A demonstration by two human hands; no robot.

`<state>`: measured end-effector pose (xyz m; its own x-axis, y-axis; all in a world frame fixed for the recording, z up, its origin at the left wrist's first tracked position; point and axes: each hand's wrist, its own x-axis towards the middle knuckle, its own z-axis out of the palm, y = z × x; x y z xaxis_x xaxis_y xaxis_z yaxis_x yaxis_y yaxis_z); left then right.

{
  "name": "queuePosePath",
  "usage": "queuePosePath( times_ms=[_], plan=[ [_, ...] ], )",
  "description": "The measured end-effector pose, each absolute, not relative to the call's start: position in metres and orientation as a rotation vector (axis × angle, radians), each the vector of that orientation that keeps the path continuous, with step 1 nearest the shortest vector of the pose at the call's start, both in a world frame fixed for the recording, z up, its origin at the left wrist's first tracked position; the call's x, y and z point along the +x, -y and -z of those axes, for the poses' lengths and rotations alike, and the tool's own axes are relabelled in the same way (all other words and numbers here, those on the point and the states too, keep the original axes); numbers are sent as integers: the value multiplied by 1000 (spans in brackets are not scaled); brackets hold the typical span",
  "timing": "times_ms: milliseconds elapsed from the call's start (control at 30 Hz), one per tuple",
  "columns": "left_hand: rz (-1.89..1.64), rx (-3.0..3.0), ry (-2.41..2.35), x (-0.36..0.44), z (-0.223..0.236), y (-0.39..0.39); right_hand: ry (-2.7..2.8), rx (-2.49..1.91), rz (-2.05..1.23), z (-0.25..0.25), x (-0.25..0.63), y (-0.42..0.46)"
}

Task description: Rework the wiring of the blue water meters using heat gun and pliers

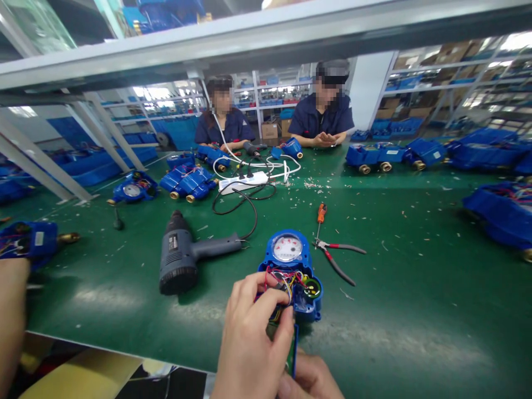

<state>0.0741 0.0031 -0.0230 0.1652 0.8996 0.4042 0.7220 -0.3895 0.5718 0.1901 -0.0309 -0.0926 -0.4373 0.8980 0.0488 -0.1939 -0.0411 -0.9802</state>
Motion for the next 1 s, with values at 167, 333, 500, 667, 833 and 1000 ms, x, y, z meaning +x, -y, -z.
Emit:
queuePosePath(
  times_ms=[167, 333, 500, 667, 833, 1000],
  plan=[
    [-1174, 2213, -1376, 75, 26, -6, 2096, -1160, -1244, 62, 236, 25],
    [-1260, 2384, -1176, 70, 31, -11, 2094, -1032, -468, 17, 277, 6],
    [-1240, 2434, -1048, 66, 31, -15, 2276, -806, -398, -3, 270, -46],
    [-1254, 2357, -1045, 63, 33, -17, 2552, -697, -697, -14, 260, -81],
    [-1260, 2276, -1095, 60, 31, -19, 2174, -807, -1249, -8, 266, -87],
    [-1246, 2248, -1084, 63, 25, -21, 2107, -833, -1309, -8, 270, -81]
  ],
)
